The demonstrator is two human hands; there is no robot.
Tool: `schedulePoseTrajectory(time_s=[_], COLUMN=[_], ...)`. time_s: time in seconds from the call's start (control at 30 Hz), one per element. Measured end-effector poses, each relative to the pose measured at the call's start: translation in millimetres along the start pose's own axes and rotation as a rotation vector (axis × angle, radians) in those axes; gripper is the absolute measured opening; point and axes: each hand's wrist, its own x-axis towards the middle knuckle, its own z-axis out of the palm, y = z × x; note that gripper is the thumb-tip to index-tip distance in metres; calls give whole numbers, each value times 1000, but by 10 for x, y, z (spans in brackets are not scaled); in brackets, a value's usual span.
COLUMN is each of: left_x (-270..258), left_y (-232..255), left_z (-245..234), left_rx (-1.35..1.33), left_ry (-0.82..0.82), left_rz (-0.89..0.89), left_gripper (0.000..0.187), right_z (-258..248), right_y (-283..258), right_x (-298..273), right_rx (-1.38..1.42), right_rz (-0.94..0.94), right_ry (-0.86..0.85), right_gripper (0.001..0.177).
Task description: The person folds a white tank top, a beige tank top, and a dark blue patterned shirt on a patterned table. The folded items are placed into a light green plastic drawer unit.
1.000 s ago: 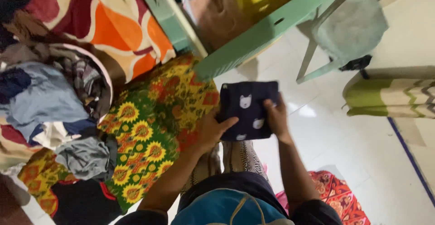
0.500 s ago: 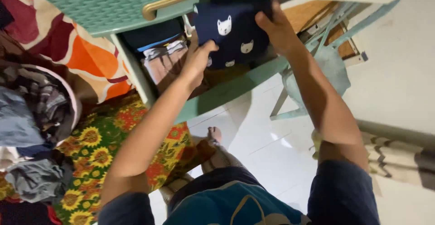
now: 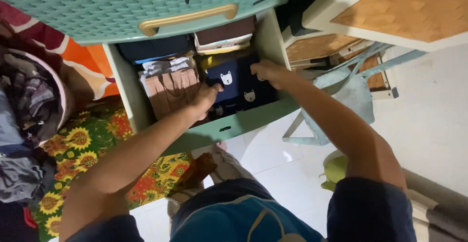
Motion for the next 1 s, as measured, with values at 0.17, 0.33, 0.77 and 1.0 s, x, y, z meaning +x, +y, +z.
schedulePoseTrajectory(time_s=[0.17,0.33,0.77,1.0], left_x=[527,339,-1341,-1737], left_y=[-384,-186,-489,-1946], left_z=[82,43,-817,-2069], left_rx=[0,-6,-90,-143], left_ry=[-45,-40,284,471], left_rz=[19,196,1139,1100], left_gripper=[70,79,62,25], right_z=[159,210,1741,3772], right_y=[-231,-330,-1336,-1337], right_x=[-35,-154,-2002,-2077], right_rx=[-188,-511,-63,246], right_rz=[52,-96,-1273,-1169], right_ry=[160,245,506,276], right_gripper=[58,94,23,16])
